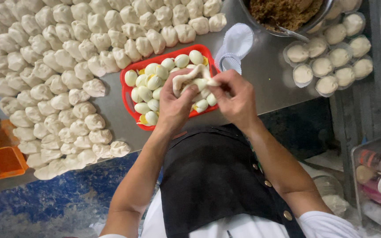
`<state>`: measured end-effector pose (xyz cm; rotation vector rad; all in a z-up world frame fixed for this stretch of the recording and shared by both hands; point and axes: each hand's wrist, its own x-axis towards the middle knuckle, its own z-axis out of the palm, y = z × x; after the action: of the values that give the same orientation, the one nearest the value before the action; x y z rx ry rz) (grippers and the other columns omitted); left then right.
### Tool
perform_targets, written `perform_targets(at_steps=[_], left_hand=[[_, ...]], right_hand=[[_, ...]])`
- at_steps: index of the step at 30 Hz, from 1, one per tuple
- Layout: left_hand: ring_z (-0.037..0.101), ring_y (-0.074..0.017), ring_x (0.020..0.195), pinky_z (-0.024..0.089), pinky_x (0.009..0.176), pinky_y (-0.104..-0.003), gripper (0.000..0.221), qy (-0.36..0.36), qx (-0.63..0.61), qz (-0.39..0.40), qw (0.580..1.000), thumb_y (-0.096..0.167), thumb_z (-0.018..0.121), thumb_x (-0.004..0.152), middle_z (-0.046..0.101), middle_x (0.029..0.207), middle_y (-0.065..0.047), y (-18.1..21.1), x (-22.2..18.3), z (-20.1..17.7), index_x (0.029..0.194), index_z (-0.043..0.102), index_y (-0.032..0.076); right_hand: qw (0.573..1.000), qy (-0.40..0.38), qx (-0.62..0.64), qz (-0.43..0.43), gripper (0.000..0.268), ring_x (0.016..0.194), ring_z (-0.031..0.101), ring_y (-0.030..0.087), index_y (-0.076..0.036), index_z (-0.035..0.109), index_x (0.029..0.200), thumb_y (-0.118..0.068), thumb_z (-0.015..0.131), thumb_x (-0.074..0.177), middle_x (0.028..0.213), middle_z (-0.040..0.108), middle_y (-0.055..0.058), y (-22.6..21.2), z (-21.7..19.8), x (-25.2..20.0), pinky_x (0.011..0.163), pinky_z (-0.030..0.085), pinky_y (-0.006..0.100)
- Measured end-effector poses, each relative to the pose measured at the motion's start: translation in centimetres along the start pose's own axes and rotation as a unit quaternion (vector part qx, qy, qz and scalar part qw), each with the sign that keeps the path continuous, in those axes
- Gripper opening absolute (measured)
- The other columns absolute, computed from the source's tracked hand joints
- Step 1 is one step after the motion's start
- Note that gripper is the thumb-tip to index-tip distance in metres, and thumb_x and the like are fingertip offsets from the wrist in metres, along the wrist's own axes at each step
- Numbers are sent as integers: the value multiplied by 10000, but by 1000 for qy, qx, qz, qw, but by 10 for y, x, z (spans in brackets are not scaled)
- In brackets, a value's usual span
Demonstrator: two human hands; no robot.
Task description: The person prepares buns by scooping meat filling onto dough, adding a boiled egg, and folding the dough closed to seal the contents.
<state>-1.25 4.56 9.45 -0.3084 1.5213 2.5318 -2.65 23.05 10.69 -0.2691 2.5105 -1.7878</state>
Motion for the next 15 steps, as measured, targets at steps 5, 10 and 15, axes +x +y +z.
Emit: perform_targets(at_steps=[5, 10, 15], left_hand=[[649, -134, 1060, 575, 942, -306, 304, -24, 20, -12, 999, -10, 608, 998, 670, 1165, -70, -9, -2, -6, 1302, 620, 3], [659, -151, 1030, 591, 930, -316, 314, -32, 54, -51, 997, -30, 562, 1010, 678, 1147, -79, -16, 4, -5, 1313, 630, 13], [666, -164, 1115, 602, 978, -322, 359, -57, 75, -78, 993, -58, 479, 1006, 651, 1231, -87, -13, 2, -3, 1336, 573, 47]], right_hand=[[928, -134, 308, 163, 439, 779, 655, 74, -58, 590, 1343, -123, 735, 934, 976, 701, 9, 16, -5, 17, 666, 541, 227], [996, -90, 26, 5, 268, 900, 662, 121, -25, 644, 1249, -47, 734, 998, 1031, 695, 53, 14, -4, 7, 773, 561, 288], [937, -114, -235, -234, 267, 982, 699, 274, -50, 632, 1169, 38, 700, 927, 1078, 674, 126, 5, -7, 0, 878, 584, 375]])
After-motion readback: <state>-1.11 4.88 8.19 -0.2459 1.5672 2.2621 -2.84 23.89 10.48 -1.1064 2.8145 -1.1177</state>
